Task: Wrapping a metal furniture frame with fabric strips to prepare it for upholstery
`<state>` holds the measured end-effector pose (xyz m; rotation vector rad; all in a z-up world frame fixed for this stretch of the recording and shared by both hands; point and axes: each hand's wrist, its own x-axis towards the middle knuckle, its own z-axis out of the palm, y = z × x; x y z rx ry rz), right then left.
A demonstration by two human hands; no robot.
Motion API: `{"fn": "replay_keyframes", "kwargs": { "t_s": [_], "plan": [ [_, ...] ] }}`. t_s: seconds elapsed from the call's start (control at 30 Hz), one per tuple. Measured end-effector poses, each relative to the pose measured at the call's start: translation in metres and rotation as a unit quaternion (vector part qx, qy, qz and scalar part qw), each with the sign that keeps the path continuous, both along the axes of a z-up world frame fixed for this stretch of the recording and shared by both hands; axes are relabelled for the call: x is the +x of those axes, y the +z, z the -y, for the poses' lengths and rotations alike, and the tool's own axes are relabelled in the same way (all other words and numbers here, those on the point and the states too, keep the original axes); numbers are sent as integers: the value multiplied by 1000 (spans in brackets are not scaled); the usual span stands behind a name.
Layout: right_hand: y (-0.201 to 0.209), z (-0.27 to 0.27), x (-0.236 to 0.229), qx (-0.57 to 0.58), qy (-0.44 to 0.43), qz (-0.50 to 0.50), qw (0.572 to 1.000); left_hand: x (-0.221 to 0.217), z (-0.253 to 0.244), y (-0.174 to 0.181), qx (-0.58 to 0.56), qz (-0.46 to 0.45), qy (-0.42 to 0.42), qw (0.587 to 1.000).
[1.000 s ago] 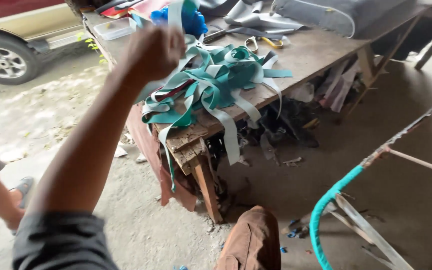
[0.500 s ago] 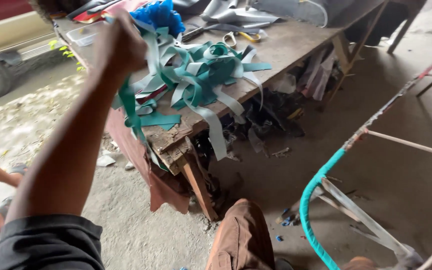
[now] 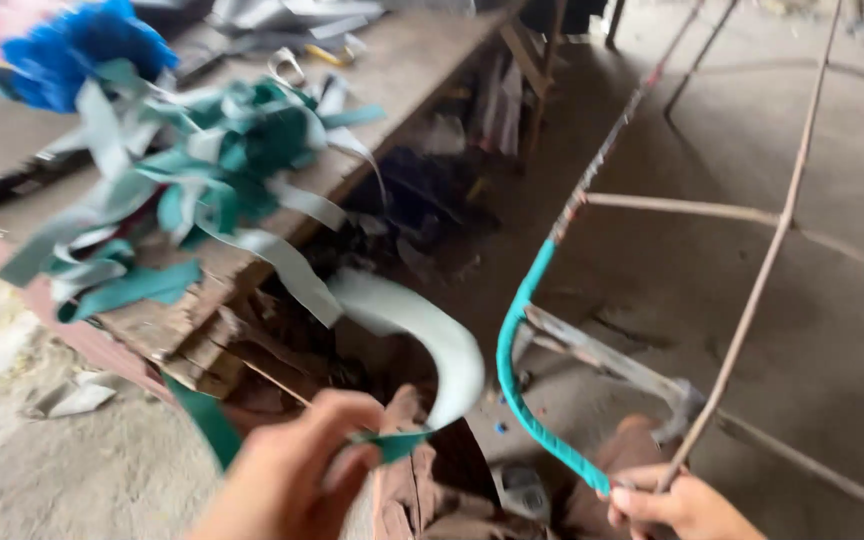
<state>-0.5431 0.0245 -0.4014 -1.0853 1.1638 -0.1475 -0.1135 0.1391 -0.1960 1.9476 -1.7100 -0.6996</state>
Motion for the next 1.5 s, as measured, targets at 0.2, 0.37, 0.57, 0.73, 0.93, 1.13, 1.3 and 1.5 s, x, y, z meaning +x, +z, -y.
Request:
{"fn": "replay_keyframes", "kwargs": {
  "t_s": [0.2,0.37,0.57,0.73,0.93,1.13,1.3,1.5],
  "plan": [
    [15,-7,14,6,-57,6,998,-56,19,-159,-84,-586,64,804],
    [33,-5,20,117,-90,-13,989,-26,26,-256,-105,-705,392,582],
    [24,-10,16,86,-92,26,992,-6,-32,-347,89,-394,353,844],
    [22,-11,16,72,-86,0,994,-40,-49,-332,155,188,80,966],
    [26,-14,18,83,-114,28,990,-48,-24,-326,5,341,-118,933],
    [29,-15,21,53,-90,59,993,-57,6,-298,93,388,-185,898],
    [31,-17,26,23,-123,151,981,-55,15,-387,-163,287,-329,885],
    [36,-14,26,28,-113,149,982,-76,49,-274,-225,104,-372,895]
  ]
}}
